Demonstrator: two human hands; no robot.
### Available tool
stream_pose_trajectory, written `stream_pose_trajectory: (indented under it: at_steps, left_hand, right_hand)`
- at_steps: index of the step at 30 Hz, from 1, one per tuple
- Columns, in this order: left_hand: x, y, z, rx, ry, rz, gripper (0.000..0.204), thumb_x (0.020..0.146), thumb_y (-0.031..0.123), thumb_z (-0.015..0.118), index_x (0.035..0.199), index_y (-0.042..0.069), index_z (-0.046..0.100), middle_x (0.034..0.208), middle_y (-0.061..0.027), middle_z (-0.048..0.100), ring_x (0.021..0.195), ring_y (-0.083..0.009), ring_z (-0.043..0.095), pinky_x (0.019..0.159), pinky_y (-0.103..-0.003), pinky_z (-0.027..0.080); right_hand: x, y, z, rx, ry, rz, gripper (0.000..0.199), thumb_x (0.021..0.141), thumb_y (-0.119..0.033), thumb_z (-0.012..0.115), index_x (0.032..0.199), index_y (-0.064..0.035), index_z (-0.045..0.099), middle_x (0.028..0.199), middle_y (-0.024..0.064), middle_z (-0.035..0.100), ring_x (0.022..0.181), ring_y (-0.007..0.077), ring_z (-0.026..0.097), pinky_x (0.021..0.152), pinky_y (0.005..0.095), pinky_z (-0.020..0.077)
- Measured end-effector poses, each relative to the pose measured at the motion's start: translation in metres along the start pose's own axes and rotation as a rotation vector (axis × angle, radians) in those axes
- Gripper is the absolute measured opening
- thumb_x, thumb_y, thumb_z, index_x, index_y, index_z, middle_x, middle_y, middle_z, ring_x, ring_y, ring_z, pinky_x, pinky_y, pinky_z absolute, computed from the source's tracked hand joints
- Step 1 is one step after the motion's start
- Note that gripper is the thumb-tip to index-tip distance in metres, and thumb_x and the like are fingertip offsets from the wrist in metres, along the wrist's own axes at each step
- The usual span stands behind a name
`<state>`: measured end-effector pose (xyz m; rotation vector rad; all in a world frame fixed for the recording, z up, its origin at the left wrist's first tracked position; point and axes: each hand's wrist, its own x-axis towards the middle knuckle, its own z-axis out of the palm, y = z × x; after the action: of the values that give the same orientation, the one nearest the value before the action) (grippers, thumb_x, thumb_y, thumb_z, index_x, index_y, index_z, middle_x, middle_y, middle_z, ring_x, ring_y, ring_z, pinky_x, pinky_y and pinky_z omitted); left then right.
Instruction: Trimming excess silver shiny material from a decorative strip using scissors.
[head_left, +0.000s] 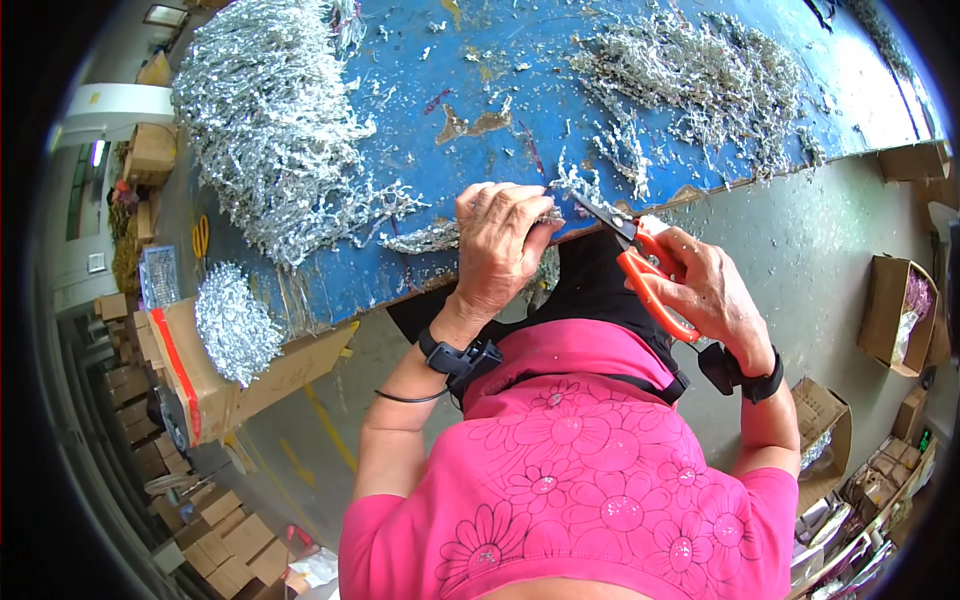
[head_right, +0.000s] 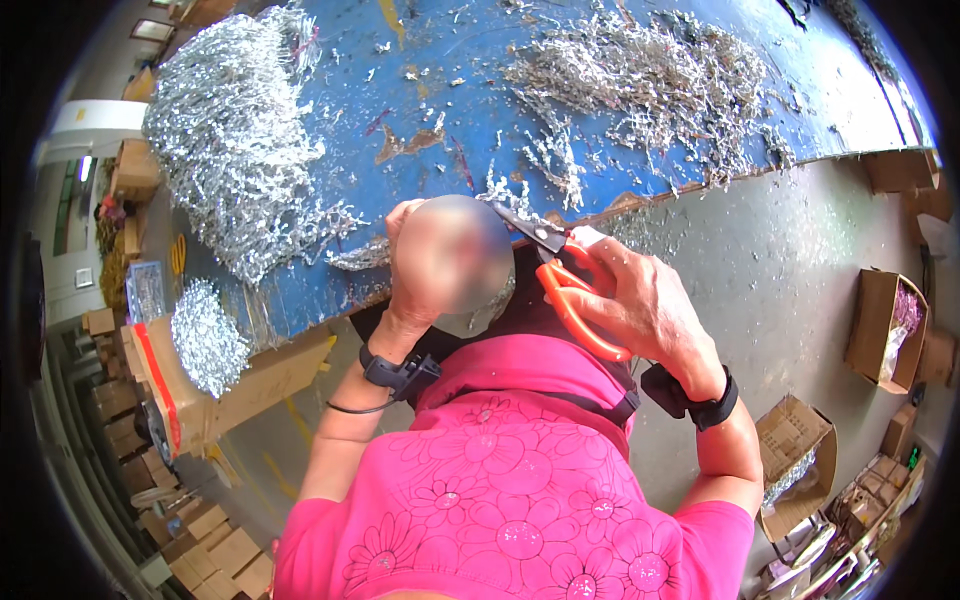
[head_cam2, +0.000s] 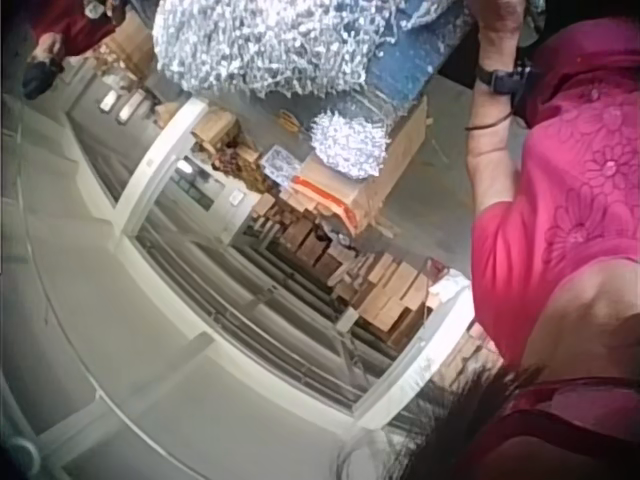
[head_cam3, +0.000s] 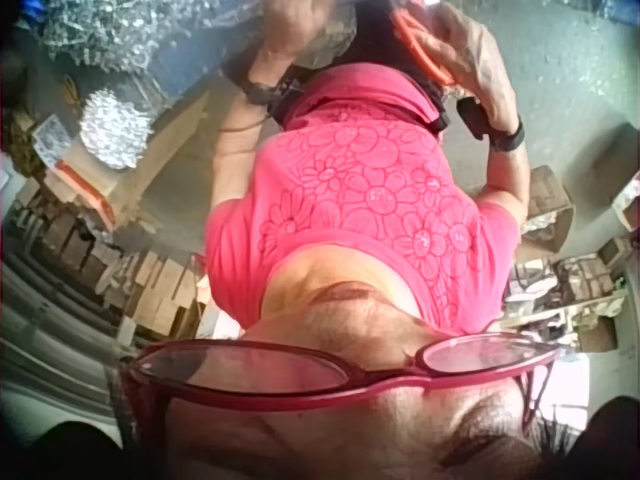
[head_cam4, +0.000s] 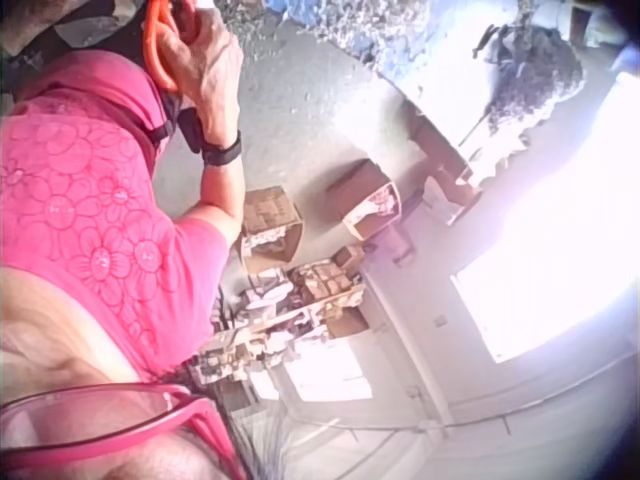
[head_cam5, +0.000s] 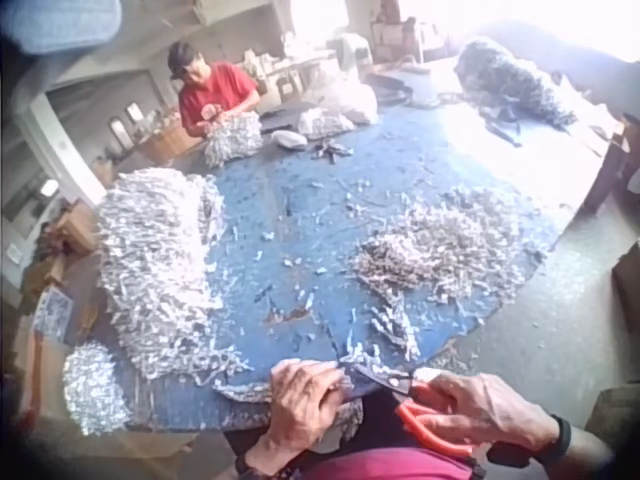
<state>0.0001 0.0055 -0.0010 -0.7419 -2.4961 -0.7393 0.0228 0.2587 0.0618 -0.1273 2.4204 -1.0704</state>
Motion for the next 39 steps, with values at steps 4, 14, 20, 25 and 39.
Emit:
stream_pose_trajectory:
  at_steps: [4,14,20,25,39]
  left_hand:
    - [0.000,0.001,-0.005,0.052,-0.063,-0.028,0.044,0.074,0.020,0.078,0.112,0.009,0.061,0.111,-0.0057,0.063,0.103,-0.0245,0.058,0.094,-0.042,0.038]
    - [-0.007,-0.029,-0.099,0.060,0.125,-0.325,0.019,0.082,0.003,0.068,0.102,0.005,0.067,0.097,-0.0088,0.067,0.093,-0.0246,0.063,0.084,-0.033,0.048]
    - [-0.069,-0.061,-0.122,0.073,0.009,-0.440,0.019,0.083,0.001,0.066,0.102,0.003,0.068,0.100,-0.0092,0.065,0.095,-0.0245,0.063,0.084,-0.034,0.050]
    - [-0.079,-0.067,-0.112,0.115,0.037,-0.370,0.017,0.078,0.005,0.072,0.095,0.007,0.069,0.101,-0.0055,0.062,0.096,-0.0235,0.060,0.084,-0.034,0.049]
    - [-0.084,-0.049,-0.107,0.126,0.066,-0.283,0.014,0.079,0.001,0.070,0.090,0.008,0.065,0.090,-0.0022,0.067,0.086,-0.0203,0.062,0.082,-0.033,0.044]
  right_hand:
    - [-0.003,-0.006,-0.007,0.007,0.025,-0.053,0.042,0.078,-0.029,0.076,0.102,0.0005,0.059,0.068,0.0062,0.053,0.060,0.0124,0.047,0.058,0.0300,0.0424]
    - [0.013,-0.009,0.013,0.029,0.369,-0.196,0.045,0.074,-0.014,0.080,0.111,-0.0071,0.055,0.079,0.0045,0.058,0.063,0.0164,0.054,0.060,0.0300,0.0468]
    - [0.044,-0.028,0.039,-0.240,0.264,-0.787,0.051,0.063,-0.010,0.078,0.109,-0.0063,0.056,0.103,0.0133,0.059,0.100,0.0331,0.058,0.086,0.0420,0.0448]
    - [0.056,-0.035,0.053,-0.339,0.104,-0.942,0.050,0.063,-0.009,0.072,0.110,-0.0052,0.054,0.106,0.0136,0.059,0.105,0.0334,0.057,0.093,0.0428,0.0426]
    - [0.071,-0.003,0.033,-0.367,0.147,-0.851,0.057,0.058,-0.008,0.073,0.111,-0.0050,0.054,0.108,0.0151,0.060,0.105,0.0360,0.057,0.093,0.0450,0.0421]
